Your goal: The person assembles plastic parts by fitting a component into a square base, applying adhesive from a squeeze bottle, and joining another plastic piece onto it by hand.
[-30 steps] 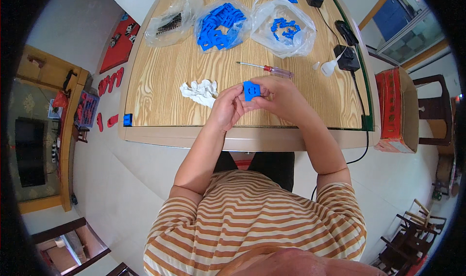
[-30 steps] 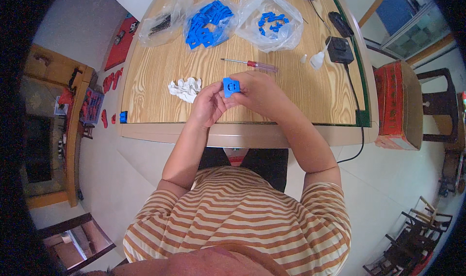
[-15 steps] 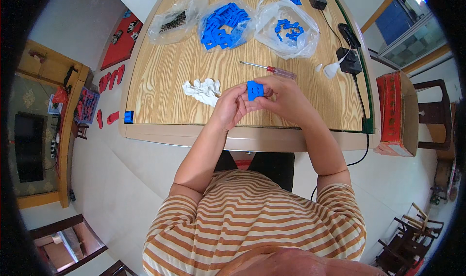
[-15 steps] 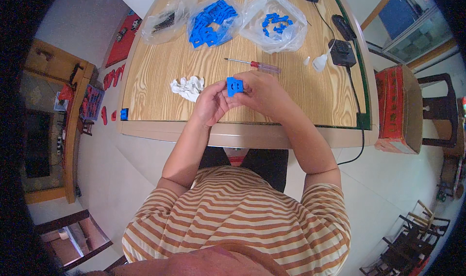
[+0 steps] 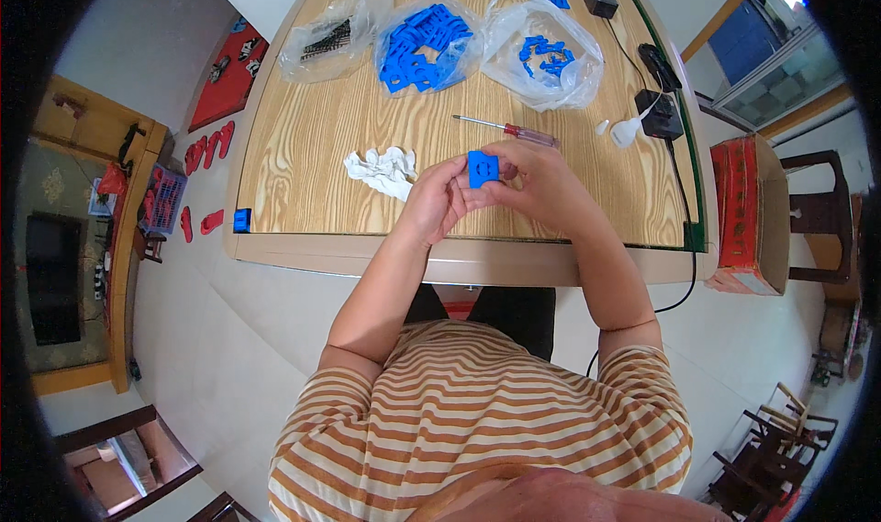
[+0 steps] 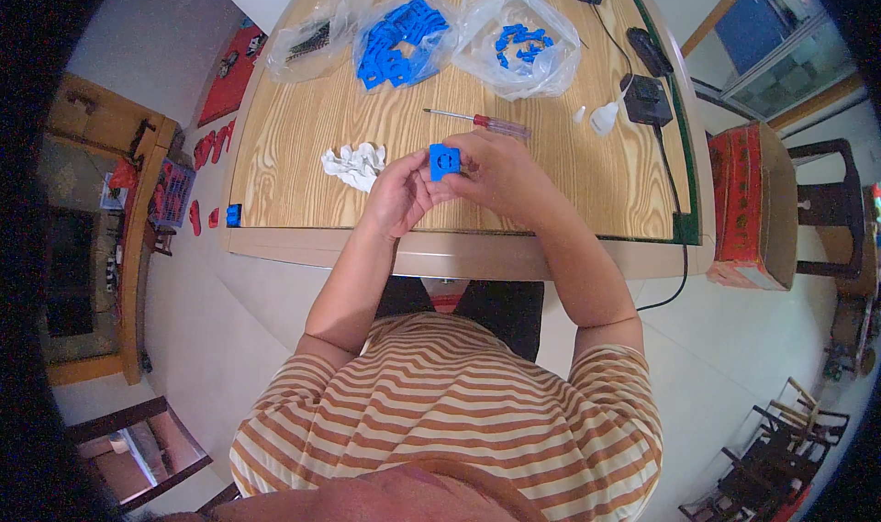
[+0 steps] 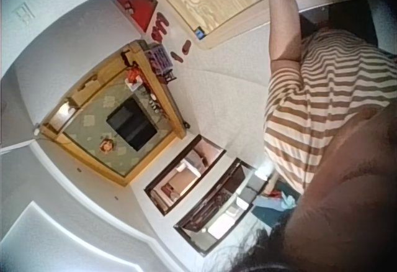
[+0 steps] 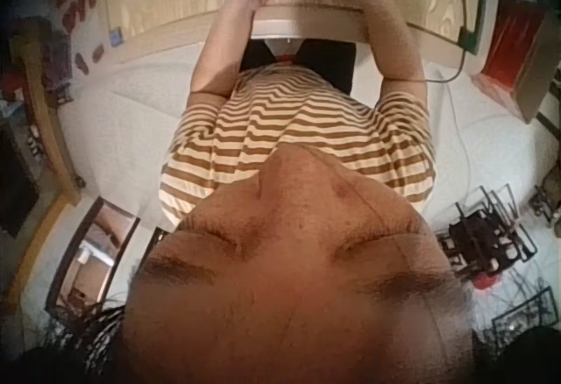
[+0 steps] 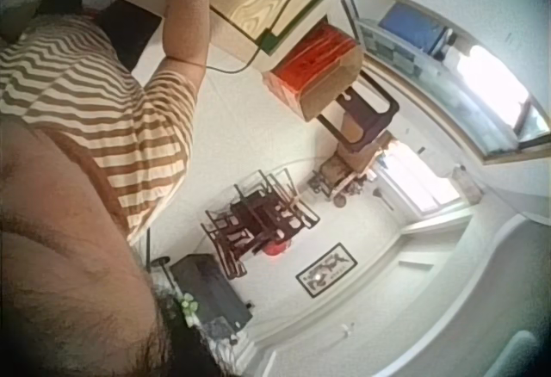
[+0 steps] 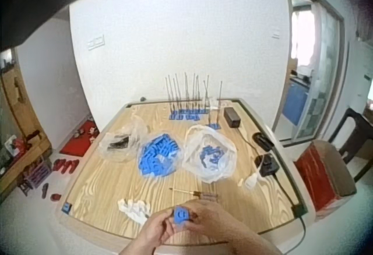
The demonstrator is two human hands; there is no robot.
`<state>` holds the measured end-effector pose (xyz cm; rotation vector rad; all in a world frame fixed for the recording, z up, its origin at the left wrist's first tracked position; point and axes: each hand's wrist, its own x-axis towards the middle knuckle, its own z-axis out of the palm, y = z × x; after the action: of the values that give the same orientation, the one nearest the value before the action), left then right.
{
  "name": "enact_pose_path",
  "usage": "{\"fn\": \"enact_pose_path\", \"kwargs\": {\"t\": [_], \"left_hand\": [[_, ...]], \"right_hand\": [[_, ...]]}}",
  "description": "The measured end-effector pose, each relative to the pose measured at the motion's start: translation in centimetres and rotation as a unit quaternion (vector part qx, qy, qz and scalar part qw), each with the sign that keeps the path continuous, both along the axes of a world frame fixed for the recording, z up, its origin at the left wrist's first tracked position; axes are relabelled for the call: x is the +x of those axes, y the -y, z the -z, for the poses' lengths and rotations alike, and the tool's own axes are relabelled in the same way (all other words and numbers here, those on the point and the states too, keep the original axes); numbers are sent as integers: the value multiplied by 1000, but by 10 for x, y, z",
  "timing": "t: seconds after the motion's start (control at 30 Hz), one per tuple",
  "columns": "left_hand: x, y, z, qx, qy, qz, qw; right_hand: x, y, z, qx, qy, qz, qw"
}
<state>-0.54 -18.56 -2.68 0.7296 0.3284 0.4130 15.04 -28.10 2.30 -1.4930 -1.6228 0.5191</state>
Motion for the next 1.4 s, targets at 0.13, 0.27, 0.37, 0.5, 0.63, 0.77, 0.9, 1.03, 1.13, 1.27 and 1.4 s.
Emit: {"fn": "enact_pose_path", "kwargs": {"t": [0.13,0.27,0.37,0.5,0.63,0.77,0.9,1.03,1.13,1.27,1.4], "left_hand": [[0,-4,6,-16,4,6,1000],[1,0,-2,-36,-4,-9,999],[2,2,-5,-35,-8,-12,999],[1,-1,1,-38,-4,-8,999],[1,0,-2,-35,5,-3,999],[2,0,-2,-32,0,-1,999],[2,1,-3,-38,1,2,999],[1,-1,1,-34,0,-5,999],[0,0,1,-33,-1,-7,999],[1,0,0,-37,5,-7,999],[0,1,0,-26,10,-12,1000]], "right_hand": [[2,0,-2,11,40,4,999],[5,-1,-2,-7,47,-4,999],[5,-1,-2,-1,46,-10,999],[5,-2,1,20,21,2,1000],[9,-3,3,44,31,-5,999],[9,-3,4,47,37,-1,998],[7,-3,2,33,33,8,999],[8,-3,3,27,34,-8,999],[8,-3,6,20,30,-8,999],[9,-4,6,27,32,-13,999],[8,-4,7,25,26,-6,999]]}}
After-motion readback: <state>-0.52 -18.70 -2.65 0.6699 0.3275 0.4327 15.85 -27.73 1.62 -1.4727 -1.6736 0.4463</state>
